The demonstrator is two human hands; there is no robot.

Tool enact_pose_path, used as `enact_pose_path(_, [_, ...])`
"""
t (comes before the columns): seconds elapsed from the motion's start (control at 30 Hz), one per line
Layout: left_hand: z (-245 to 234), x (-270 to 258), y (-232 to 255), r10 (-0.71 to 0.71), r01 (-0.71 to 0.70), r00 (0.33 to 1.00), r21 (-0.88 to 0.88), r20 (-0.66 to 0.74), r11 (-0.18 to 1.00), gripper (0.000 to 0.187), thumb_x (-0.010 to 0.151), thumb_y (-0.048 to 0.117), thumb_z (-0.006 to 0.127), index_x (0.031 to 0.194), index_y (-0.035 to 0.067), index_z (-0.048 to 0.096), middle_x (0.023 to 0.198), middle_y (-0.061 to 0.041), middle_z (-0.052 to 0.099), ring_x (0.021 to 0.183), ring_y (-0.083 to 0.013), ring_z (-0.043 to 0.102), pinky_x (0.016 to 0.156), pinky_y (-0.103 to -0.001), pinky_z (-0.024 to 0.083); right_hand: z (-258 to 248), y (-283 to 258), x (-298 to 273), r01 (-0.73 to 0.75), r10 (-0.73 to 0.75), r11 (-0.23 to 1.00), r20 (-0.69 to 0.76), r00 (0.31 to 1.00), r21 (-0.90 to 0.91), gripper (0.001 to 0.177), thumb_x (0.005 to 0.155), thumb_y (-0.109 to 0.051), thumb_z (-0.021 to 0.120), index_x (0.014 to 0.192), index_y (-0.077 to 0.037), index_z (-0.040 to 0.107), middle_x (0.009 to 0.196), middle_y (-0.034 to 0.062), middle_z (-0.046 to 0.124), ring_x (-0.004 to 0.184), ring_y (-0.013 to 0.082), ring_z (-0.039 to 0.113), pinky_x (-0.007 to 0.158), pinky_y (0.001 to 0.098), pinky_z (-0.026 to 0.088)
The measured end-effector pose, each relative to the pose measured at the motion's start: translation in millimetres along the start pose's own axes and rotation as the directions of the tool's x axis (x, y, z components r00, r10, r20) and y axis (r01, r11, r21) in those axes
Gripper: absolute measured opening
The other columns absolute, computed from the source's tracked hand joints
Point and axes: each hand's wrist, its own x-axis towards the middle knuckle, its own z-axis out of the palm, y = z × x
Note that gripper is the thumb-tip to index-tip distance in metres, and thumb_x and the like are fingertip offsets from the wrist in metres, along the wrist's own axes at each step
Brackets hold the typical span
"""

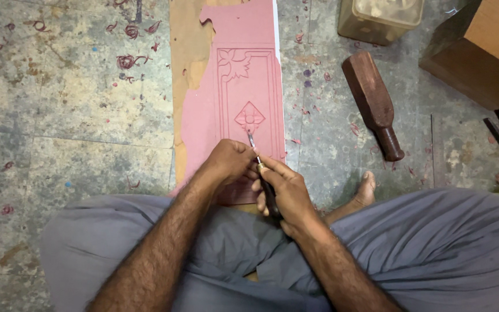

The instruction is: The person carves a decorative floral design into a piece of wood using a small carving tool while sitting on the floor.

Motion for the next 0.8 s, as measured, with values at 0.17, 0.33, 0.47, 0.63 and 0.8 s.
enact_pose_path(0.17, [-0.8,-3.1,1.2,0.001,0.000,1.000,0.062,-0.022,0.998,0.034,0.102,0.022,0.060,0.086,-0.004,0.074,0.076,-0.013,0.077,0.062,-0.0182,0.072,0.058,-0.031,0.060,-0.3,-1.6,2.4,-0.026,0.026,1.000,-0.009,1.000,0.011,0.045,0.099,-0.014,0.053,0.143,-0.008,0.061,0.072,0.0064,0.065,0.045,0.0125,0.056,0.037,0.0258,0.045])
enact_pose_path(0.33, [0.2,4.5,-5.3,0.051,-0.045,0.997,0.096,-0.059,0.994,0.032,0.100,0.019,0.061,0.085,-0.004,0.076,0.075,-0.012,0.077,0.062,-0.0168,0.072,0.058,-0.031,0.060,1.8,7.3,7.9,0.035,-0.035,0.998,0.009,0.999,0.053,0.045,0.100,-0.013,0.054,0.143,-0.008,0.061,0.072,0.0058,0.066,0.045,0.0121,0.057,0.036,0.0260,0.046])
enact_pose_path(0.47, [-0.8,0.4,-2.9,0.081,-0.063,0.992,0.168,-0.101,0.984,0.030,0.100,0.021,0.060,0.086,-0.001,0.076,0.073,-0.010,0.077,0.061,-0.0151,0.070,0.057,-0.031,0.058,8.1,15.8,11.1,0.045,-0.044,0.995,-0.009,0.999,0.085,0.044,0.100,-0.013,0.055,0.143,-0.008,0.061,0.072,0.0062,0.066,0.043,0.0125,0.056,0.035,0.0268,0.045])
enact_pose_path(0.63, [-0.3,-15.2,10.3,0.097,-0.053,0.982,0.256,-0.163,0.965,0.031,0.099,0.022,0.063,0.084,-0.001,0.076,0.069,-0.010,0.074,0.058,-0.0157,0.067,0.054,-0.033,0.054,21.1,26.1,12.4,0.085,-0.075,0.987,-0.080,0.994,0.134,0.045,0.100,-0.014,0.054,0.144,-0.012,0.061,0.070,0.0051,0.063,0.041,0.0124,0.055,0.033,0.0276,0.045])
enact_pose_path(0.8, [5.7,-32.4,19.0,-0.015,0.033,0.981,0.090,-0.195,0.995,0.033,0.100,0.021,0.060,0.078,-0.001,0.072,0.060,-0.013,0.065,0.047,-0.0187,0.057,0.044,-0.039,0.046,31.7,36.0,15.4,0.124,-0.106,0.983,-0.130,0.986,0.138,0.046,0.099,-0.011,0.053,0.145,-0.012,0.059,0.071,0.0068,0.063,0.041,0.0139,0.056,0.033,0.0285,0.044])
